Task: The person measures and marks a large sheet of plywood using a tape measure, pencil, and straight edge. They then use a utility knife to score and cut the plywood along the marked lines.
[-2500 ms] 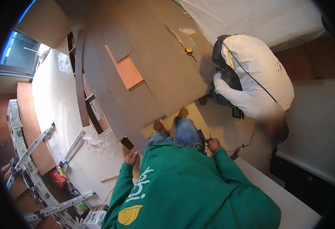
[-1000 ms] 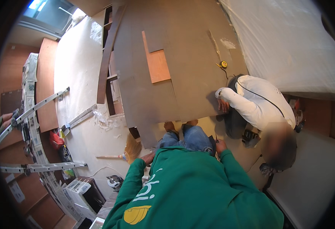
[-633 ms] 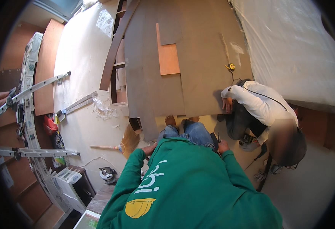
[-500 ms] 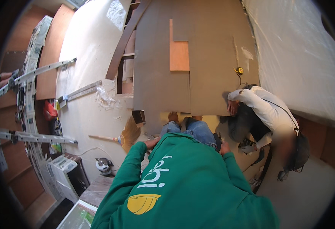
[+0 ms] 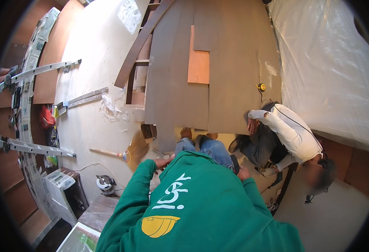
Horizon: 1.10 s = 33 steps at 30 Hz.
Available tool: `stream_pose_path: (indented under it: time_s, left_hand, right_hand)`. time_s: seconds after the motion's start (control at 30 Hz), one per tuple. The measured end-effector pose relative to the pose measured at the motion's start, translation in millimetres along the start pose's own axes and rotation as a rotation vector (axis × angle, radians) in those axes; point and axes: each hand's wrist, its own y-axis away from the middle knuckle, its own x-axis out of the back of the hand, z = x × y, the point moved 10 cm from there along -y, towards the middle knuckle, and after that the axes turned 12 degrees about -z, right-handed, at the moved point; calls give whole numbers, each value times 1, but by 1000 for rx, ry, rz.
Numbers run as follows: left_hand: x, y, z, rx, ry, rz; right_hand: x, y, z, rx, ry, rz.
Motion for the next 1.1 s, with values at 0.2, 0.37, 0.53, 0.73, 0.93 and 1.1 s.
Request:
stream_pose_path:
  time_s: [0.2, 0.37, 0.53, 0.73, 0.93, 1.1]
  left_hand:
    - [71, 22, 2, -283, -290, 603]
    - [94, 13, -49, -497, -41, 657]
    - [85, 24, -48, -405, 179, 603]
    - [94, 27, -34, -474, -32, 694]
    - [53, 63, 27, -430, 83, 694]
    - [10, 91, 34, -221, 120, 707]
  right_hand:
    - [-2, 44, -71, -119, -4, -5]
    - [-3, 18, -48, -81, 110, 136]
    - [-10, 20, -23, -146, -68, 210]
    - [-25, -19, 26, -218, -281, 152]
    - [22, -69, 11, -79, -195, 399]
    - [39, -112, -18, -253, -672, 172]
